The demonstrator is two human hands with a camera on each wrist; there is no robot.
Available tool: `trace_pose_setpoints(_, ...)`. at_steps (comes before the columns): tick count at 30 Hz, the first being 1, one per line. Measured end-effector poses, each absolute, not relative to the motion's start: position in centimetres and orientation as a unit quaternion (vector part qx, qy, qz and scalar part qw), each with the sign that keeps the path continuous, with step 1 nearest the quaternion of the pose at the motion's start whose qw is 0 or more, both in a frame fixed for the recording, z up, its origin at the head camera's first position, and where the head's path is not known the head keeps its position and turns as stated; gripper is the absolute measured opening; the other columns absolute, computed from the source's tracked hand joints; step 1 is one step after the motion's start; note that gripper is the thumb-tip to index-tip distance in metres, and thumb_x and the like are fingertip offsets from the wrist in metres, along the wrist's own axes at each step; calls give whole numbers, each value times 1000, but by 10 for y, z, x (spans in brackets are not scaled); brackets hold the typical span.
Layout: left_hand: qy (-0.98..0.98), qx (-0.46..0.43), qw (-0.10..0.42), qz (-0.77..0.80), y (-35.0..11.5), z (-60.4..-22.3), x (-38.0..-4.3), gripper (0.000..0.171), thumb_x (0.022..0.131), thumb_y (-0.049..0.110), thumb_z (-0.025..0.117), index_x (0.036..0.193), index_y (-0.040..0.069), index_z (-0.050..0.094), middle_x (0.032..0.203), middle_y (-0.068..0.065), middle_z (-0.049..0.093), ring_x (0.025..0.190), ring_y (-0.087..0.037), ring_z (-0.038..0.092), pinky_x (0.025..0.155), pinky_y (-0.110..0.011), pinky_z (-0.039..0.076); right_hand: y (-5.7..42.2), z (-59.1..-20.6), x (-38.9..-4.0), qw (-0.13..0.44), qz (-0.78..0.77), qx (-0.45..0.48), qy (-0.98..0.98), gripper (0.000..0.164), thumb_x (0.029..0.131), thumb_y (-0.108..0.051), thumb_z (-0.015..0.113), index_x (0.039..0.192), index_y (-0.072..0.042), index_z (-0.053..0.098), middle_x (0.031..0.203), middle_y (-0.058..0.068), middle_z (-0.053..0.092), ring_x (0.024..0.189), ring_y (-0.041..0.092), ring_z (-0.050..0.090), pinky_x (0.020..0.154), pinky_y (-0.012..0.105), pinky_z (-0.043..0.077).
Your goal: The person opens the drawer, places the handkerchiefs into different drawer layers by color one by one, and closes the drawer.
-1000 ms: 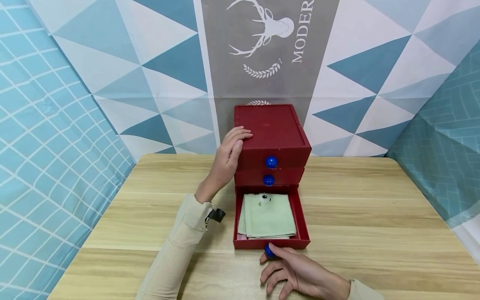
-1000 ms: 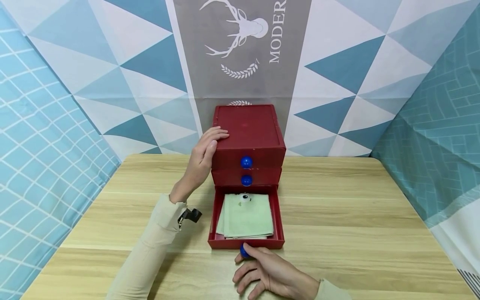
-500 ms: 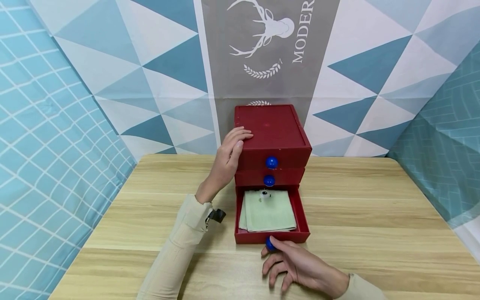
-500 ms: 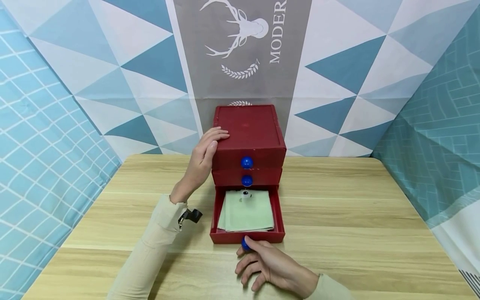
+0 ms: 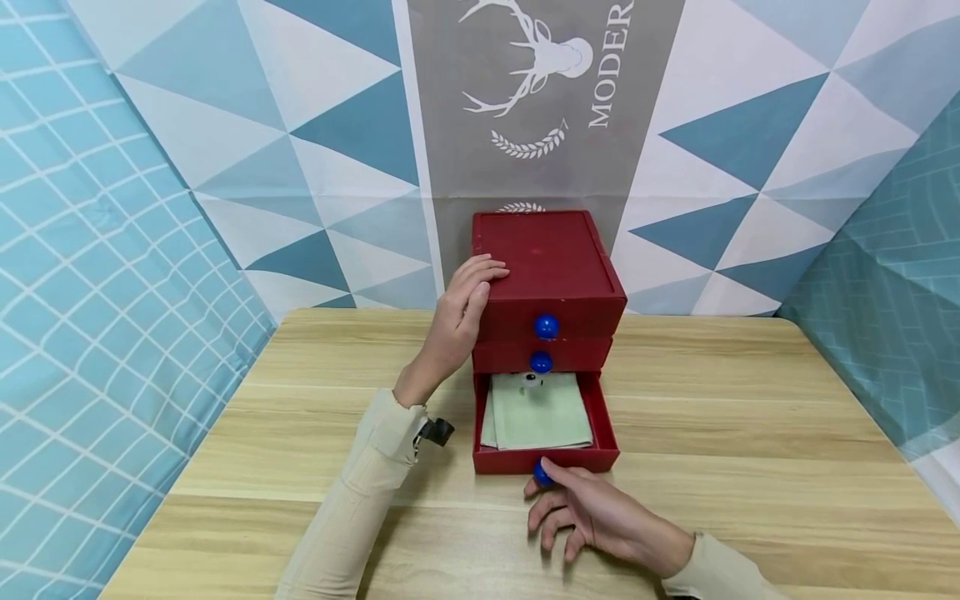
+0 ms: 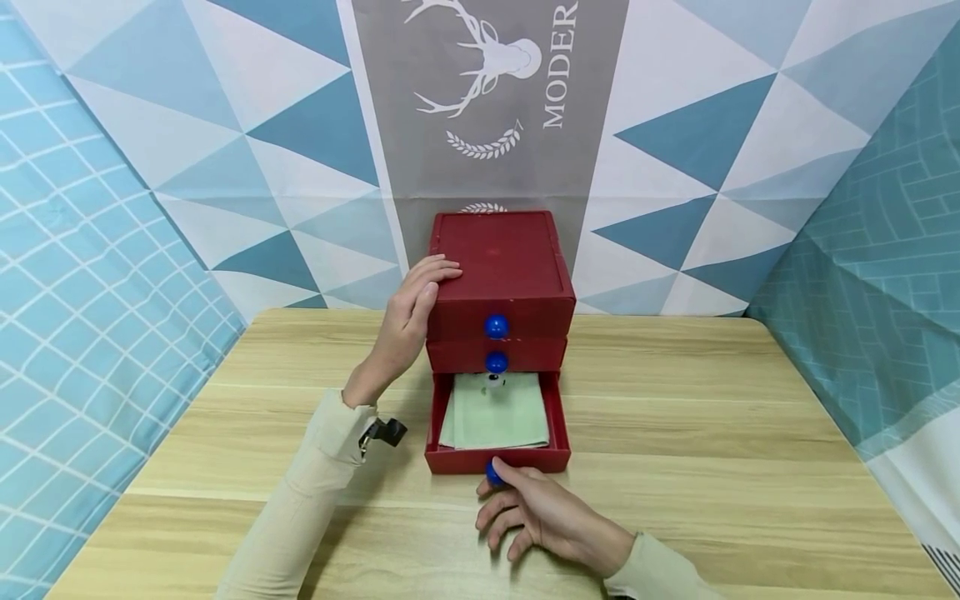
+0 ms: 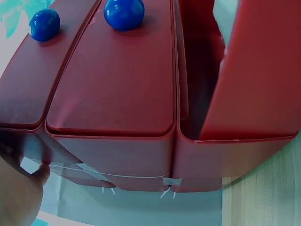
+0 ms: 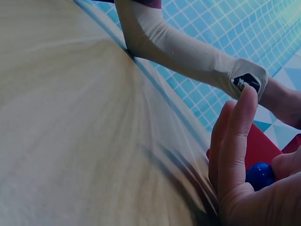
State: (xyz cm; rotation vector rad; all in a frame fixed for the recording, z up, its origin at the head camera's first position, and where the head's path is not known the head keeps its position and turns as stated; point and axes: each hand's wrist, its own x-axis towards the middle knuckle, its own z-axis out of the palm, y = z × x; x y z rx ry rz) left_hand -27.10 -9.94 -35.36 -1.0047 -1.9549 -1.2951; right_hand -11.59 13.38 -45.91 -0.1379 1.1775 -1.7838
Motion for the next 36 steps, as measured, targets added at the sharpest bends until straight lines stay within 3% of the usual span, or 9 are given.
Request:
trace_pose_setpoints(6,-743,-371,289,-477,-100,-354,-271,36,105,14,38,129,3,63,137,-10,57,141,-25,36,120,-39,26,133,-458,-123,467,-731,-52,495,58,105,-51,38,128,2,46,97,8,70,74,15,70,59,27,60)
trace_pose_setpoints(12,-746,-369,289,-473,-101,-355,-272,38,106,20,36,129,3,63,137,-10,57,141,-24,36,119,-39,27,133,-456,-129,458,-725,-51,511,61,104,-52,40,129,3,46,96,8,71,73,14,69,59,26,59)
trace_pose_setpoints(36,-748,-369,291,-469,-101,-355,-272,38,106,19,36,129,4,63,138,-10,57,142,-24,36,120,-39,26,130,-458,-157,412,-709,-53,569,63,103,-53,42,124,5,52,87,7,70,65,15,68,52,27,58)
